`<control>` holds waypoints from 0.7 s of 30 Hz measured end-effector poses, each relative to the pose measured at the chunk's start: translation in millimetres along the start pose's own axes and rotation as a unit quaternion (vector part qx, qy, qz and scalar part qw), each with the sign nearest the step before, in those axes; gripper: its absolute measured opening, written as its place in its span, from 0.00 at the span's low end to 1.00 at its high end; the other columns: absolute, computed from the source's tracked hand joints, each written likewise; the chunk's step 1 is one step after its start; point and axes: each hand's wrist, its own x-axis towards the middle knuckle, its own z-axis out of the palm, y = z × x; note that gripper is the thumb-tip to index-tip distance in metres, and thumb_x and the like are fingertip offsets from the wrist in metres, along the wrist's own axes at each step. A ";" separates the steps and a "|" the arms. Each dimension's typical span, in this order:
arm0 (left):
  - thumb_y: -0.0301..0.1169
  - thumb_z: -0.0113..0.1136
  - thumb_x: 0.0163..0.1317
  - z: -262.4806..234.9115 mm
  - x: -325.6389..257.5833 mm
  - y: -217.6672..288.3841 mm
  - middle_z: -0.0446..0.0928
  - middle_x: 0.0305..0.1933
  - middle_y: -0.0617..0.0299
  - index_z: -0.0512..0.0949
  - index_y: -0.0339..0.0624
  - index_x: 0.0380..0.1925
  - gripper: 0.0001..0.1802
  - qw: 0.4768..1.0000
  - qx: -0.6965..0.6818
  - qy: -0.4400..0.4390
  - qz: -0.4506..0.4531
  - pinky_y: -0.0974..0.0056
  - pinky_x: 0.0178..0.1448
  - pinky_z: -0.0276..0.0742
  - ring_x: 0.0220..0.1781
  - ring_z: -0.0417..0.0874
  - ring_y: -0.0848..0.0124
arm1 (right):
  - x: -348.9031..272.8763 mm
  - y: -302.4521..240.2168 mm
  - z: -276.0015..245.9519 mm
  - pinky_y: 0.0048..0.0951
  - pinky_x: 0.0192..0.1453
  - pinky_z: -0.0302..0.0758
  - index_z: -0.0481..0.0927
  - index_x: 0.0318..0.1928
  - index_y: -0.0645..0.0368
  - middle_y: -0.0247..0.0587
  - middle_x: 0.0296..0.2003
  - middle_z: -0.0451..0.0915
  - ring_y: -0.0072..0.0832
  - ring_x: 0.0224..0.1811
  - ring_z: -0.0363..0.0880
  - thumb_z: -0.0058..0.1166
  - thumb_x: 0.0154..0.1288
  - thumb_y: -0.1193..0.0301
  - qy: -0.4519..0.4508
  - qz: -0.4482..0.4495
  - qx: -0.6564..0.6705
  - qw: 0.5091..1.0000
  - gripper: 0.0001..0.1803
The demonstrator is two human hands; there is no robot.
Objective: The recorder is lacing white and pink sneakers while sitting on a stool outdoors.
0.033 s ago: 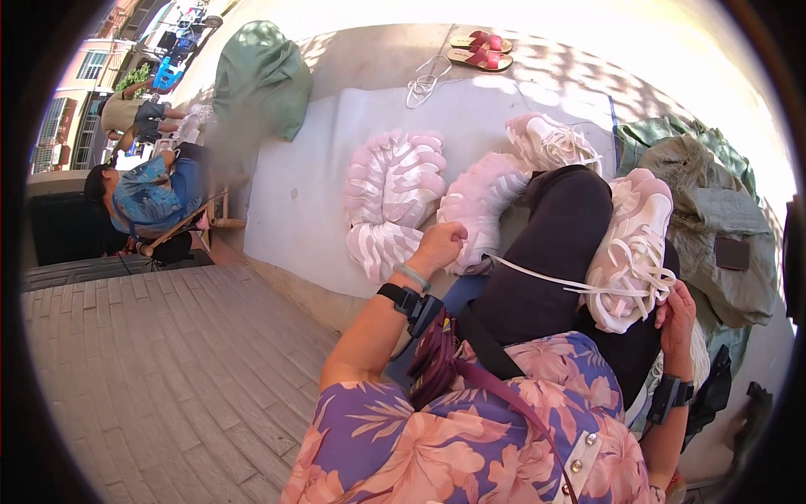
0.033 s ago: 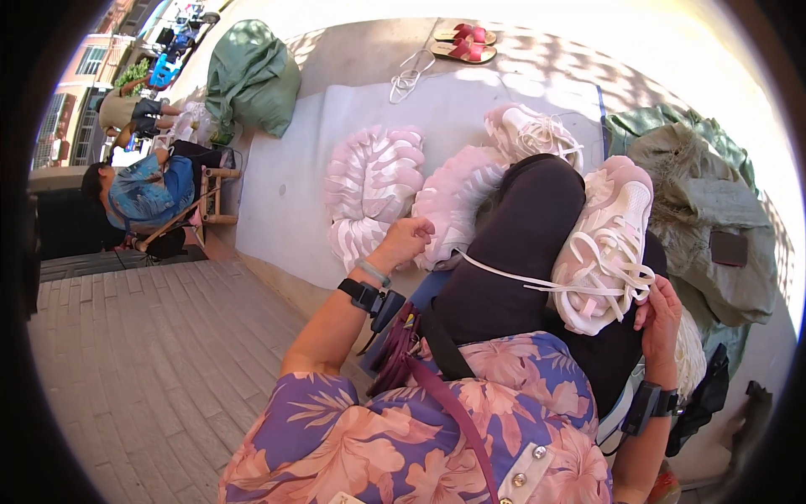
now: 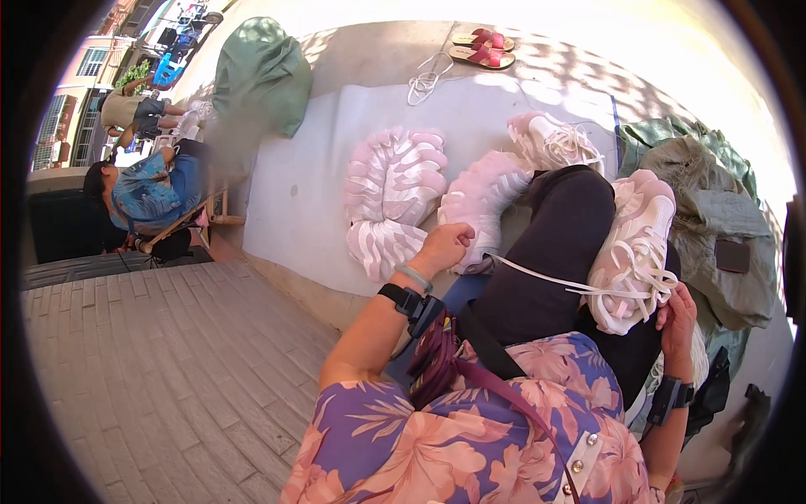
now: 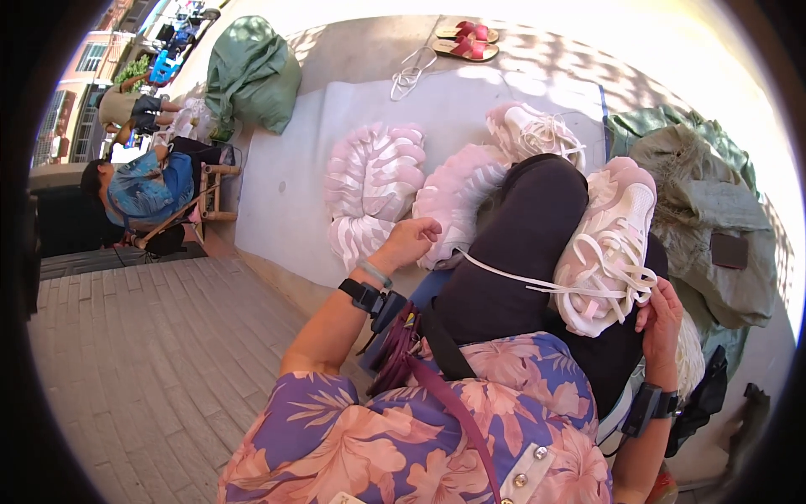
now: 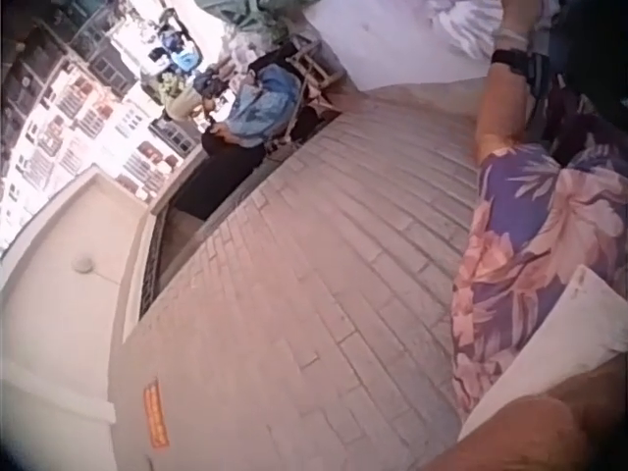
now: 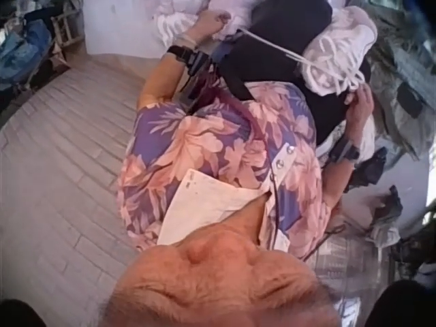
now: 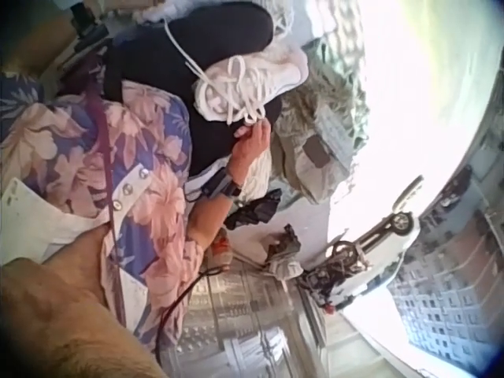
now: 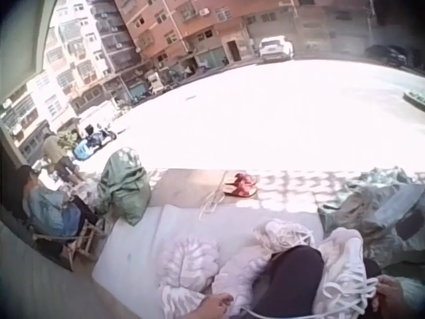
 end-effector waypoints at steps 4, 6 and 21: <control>0.26 0.57 0.49 22.6 -7.5 18.4 0.79 0.36 0.55 0.79 0.41 0.38 0.13 0.969 0.109 -0.021 0.219 0.58 0.45 0.74 0.41 0.78 0.60 | -2.9 -4.6 -3.3 0.14 0.11 0.62 0.74 0.43 0.64 0.33 0.24 0.76 0.15 0.11 0.66 0.46 0.68 0.71 0.003 0.000 0.001 1.000 0.09; 0.32 0.58 0.51 26.7 -8.4 21.4 0.78 0.38 0.52 0.79 0.41 0.36 0.12 0.967 0.128 -0.057 0.211 0.54 0.49 0.71 0.45 0.75 0.54 | -2.6 -3.7 1.1 0.15 0.10 0.63 0.74 0.43 0.64 0.33 0.23 0.76 0.15 0.11 0.67 0.47 0.67 0.71 0.000 0.014 0.006 1.000 0.09; 0.39 0.52 0.64 -45.0 22.9 94.6 0.72 0.16 0.61 0.78 0.35 0.25 0.17 0.983 -0.076 0.029 0.162 0.67 0.27 0.69 0.20 0.72 0.76 | -6.3 -4.1 -0.5 0.15 0.13 0.63 0.74 0.43 0.62 0.32 0.23 0.75 0.15 0.12 0.66 0.44 0.69 0.70 -0.015 0.002 0.006 1.000 0.09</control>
